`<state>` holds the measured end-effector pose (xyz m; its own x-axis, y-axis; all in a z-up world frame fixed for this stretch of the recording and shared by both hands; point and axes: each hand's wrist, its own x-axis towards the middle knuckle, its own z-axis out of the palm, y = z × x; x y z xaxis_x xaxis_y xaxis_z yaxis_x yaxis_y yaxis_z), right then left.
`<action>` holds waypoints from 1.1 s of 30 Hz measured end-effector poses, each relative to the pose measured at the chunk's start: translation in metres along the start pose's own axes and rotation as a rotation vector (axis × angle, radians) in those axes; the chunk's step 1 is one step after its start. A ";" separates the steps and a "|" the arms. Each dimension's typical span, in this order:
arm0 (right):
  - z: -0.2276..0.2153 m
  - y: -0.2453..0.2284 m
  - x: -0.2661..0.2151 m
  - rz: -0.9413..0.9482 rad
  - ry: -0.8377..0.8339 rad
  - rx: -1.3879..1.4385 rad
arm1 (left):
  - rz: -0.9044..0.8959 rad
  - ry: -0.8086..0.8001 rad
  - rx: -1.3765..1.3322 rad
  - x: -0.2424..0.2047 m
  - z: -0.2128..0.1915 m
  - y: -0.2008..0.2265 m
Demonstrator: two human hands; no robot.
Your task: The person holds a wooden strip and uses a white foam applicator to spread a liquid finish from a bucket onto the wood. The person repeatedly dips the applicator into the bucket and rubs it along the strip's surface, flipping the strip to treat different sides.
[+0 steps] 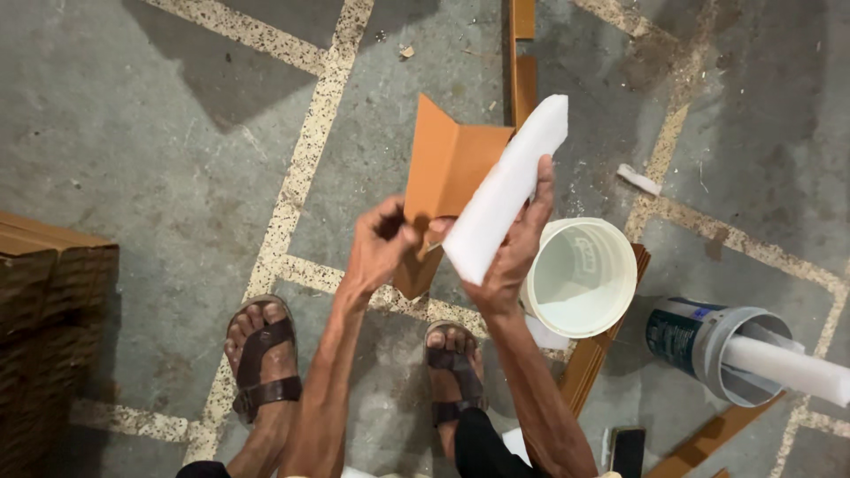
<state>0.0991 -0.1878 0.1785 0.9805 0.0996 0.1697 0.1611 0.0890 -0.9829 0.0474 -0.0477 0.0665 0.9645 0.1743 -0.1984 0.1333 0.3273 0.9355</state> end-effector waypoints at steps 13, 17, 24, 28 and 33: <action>-0.024 0.007 -0.023 0.095 -0.179 -0.141 | -0.249 -0.148 -0.085 -0.032 -0.006 -0.013; -0.025 -0.005 -0.028 -0.113 -0.182 -0.490 | -0.191 -0.264 -0.223 -0.037 0.007 0.013; -0.024 -0.002 -0.027 -0.012 -0.064 -0.355 | -0.205 0.111 0.406 -0.045 0.040 0.015; -0.026 0.008 -0.024 -0.082 -0.022 -0.477 | -0.060 0.117 0.152 -0.041 0.048 -0.016; -0.063 -0.009 -0.027 -0.007 0.068 -0.082 | -0.352 -0.121 -0.761 -0.038 0.009 -0.071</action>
<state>0.0783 -0.2538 0.1787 0.9842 0.0312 0.1740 0.1739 0.0077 -0.9847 0.0031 -0.0858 0.0099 0.9192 -0.1413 -0.3676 0.2822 0.8875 0.3642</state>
